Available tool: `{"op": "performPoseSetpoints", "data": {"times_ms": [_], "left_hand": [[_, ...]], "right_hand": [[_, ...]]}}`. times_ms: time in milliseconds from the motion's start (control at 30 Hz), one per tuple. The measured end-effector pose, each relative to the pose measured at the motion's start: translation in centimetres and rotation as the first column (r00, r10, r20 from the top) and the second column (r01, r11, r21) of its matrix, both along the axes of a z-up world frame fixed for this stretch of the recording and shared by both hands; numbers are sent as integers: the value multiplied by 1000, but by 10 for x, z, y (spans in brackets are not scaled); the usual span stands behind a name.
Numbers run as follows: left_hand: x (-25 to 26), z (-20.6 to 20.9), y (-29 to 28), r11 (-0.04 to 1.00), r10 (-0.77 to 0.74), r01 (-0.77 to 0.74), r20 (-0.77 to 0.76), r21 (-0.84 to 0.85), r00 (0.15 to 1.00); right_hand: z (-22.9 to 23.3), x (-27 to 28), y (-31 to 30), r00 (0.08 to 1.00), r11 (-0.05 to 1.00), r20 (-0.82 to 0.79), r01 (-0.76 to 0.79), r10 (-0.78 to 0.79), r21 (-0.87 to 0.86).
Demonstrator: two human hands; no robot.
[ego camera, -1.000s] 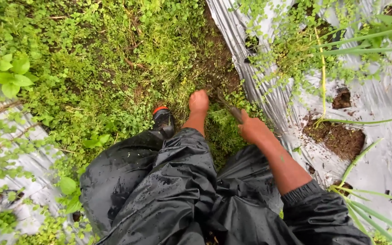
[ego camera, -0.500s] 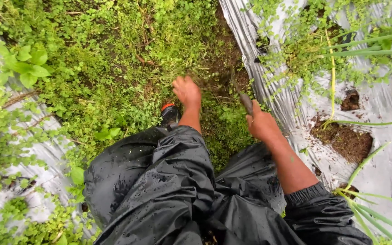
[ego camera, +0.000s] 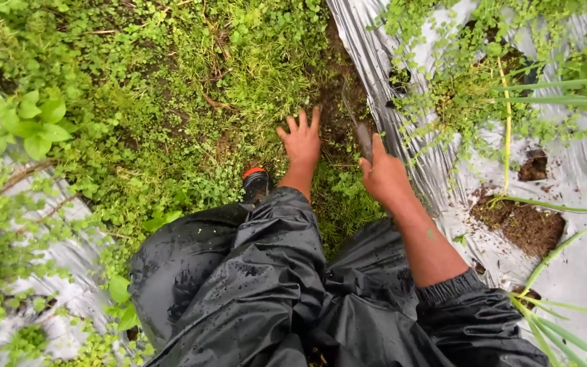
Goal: The person kneels in a garden and uses a sickle to remove weeds from around rows of onion plants. They pull the weeds by hand and use the tool to scrape the soil and clear the area between the plants.
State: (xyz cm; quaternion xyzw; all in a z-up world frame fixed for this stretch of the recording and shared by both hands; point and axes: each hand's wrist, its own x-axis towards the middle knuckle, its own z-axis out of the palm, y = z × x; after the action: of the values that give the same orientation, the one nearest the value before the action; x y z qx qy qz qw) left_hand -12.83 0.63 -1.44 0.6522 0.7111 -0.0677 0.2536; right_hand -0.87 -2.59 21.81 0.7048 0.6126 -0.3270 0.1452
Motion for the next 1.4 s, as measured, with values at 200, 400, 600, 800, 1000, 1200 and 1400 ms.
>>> {"op": "performPoseSetpoints", "data": {"times_ms": [200,400,600,800,1000,1200,1400], "left_hand": [[-7,-61,25,950,27,-28,9,311,1000],[0,-160,21,880,-20,-40,120,474,993],[-21,-122,22,867,71,-104,87,488,994],[-70,-20,47,833,229,-263,129,488,965],[-54,68,56,979,62,-104,231,173,971],[-60,-2,55,987,153,-155,51,32,987],[-69,-65,34,963,237,-241,50,122,970]], "right_hand": [[-8,-15,17,999,999,-30,31,-31,-8],[-7,-12,10,999,989,31,-25,30,-144],[-24,-1,-9,993,974,54,-88,102,-209],[32,-24,-4,998,988,-5,-56,56,-145],[25,-32,29,995,992,-52,91,-87,84],[23,-38,32,999,997,-41,17,-20,-76],[39,-7,-4,993,958,6,-110,116,-264]]}}
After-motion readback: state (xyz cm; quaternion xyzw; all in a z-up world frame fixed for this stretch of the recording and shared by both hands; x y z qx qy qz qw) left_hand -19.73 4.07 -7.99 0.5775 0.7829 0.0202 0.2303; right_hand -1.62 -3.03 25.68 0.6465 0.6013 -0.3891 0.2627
